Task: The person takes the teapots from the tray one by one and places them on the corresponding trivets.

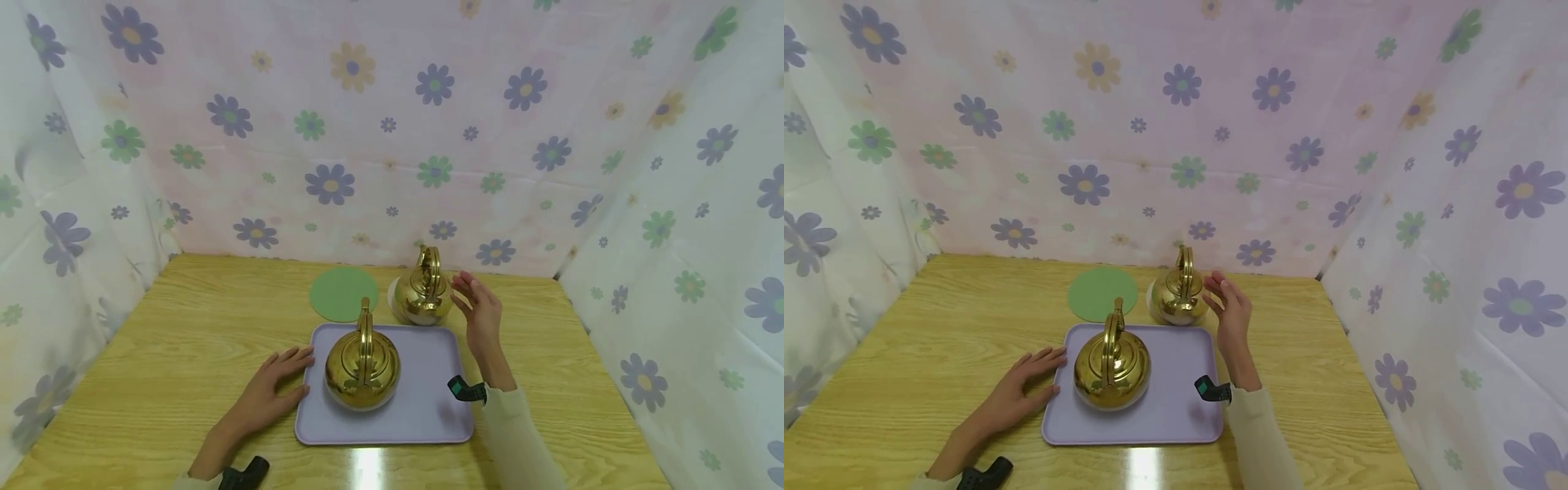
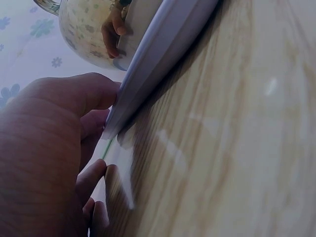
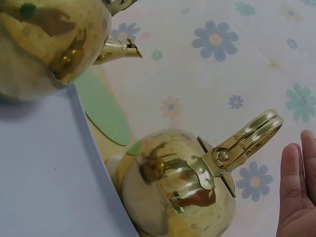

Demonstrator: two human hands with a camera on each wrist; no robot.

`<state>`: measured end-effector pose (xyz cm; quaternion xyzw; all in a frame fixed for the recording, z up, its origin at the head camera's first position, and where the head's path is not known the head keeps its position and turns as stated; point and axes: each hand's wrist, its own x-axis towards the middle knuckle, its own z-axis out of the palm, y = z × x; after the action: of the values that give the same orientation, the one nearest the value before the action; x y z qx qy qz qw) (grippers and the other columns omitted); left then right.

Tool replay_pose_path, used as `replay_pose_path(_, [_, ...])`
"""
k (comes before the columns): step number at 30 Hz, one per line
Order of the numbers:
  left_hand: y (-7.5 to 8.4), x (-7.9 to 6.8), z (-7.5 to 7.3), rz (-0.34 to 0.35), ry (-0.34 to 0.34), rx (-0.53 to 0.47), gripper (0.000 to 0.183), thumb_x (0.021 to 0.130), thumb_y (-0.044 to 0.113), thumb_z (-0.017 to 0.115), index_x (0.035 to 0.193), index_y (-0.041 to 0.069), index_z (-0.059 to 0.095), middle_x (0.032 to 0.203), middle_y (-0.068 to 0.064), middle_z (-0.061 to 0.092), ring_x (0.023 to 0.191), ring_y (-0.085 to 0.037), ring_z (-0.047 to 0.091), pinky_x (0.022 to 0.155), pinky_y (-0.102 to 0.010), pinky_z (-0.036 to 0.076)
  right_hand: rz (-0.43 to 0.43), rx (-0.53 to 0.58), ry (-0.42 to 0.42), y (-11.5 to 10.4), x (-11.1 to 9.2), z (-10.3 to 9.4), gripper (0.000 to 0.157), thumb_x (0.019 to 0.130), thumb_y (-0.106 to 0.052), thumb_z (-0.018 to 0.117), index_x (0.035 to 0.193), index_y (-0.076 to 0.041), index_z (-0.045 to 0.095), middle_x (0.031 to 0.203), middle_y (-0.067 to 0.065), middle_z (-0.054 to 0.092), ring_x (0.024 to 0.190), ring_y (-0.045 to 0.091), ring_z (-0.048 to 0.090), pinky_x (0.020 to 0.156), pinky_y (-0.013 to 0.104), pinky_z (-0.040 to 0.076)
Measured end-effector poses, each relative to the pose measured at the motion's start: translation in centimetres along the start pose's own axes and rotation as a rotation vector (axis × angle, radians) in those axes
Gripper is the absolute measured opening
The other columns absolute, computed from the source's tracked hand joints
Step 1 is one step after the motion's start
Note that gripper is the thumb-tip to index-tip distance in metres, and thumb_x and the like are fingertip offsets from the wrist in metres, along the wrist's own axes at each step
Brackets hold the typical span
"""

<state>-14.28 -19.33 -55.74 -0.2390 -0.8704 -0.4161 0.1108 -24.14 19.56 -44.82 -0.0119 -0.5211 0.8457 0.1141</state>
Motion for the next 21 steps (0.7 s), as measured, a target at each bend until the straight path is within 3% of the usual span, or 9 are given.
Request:
replay_pose_path(6, [-0.1, 0.1, 0.1, -0.003, -0.002, 0.001, 0.046, 0.090, 0.017, 0.077, 0.134, 0.009, 0.067, 0.147, -0.013, 0.058, 0.137, -0.046, 0.046, 0.124, -0.040, 0.017, 0.023, 0.054, -0.055, -0.5, -1.3, -0.2, 0.029, 0.109, -0.021, 0.048, 0.113, -0.008, 0.074, 0.103, 0.002, 0.077, 0.098, 0.017, 0.073, 0.088, 0.031, 0.060])
replay_pose_path(15, [-0.1, 0.1, 0.0, -0.004, -0.002, 0.004, 0.046, 0.090, 0.016, 0.077, 0.134, 0.009, 0.067, 0.147, -0.012, 0.058, 0.137, -0.046, 0.046, 0.124, -0.028, 0.012, 0.047, 0.057, -0.191, -0.7, -3.3, -0.6, 0.042, 0.111, -0.023, 0.034, 0.117, -0.016, 0.074, 0.118, 0.001, 0.074, 0.109, 0.018, 0.069, 0.094, 0.033, 0.058])
replay_pose_path(21, [0.0, 0.0, 0.0, -0.003, 0.002, 0.005, 0.046, 0.089, 0.016, 0.077, 0.134, 0.009, 0.067, 0.146, -0.013, 0.059, 0.137, -0.046, 0.047, 0.124, -0.030, 0.014, 0.072, 0.043, -0.257, 0.1, -4.4, -0.5, 0.045, 0.110, -0.025, 0.030, 0.125, -0.015, 0.071, 0.120, 0.000, 0.074, 0.113, 0.021, 0.069, 0.097, 0.037, 0.057])
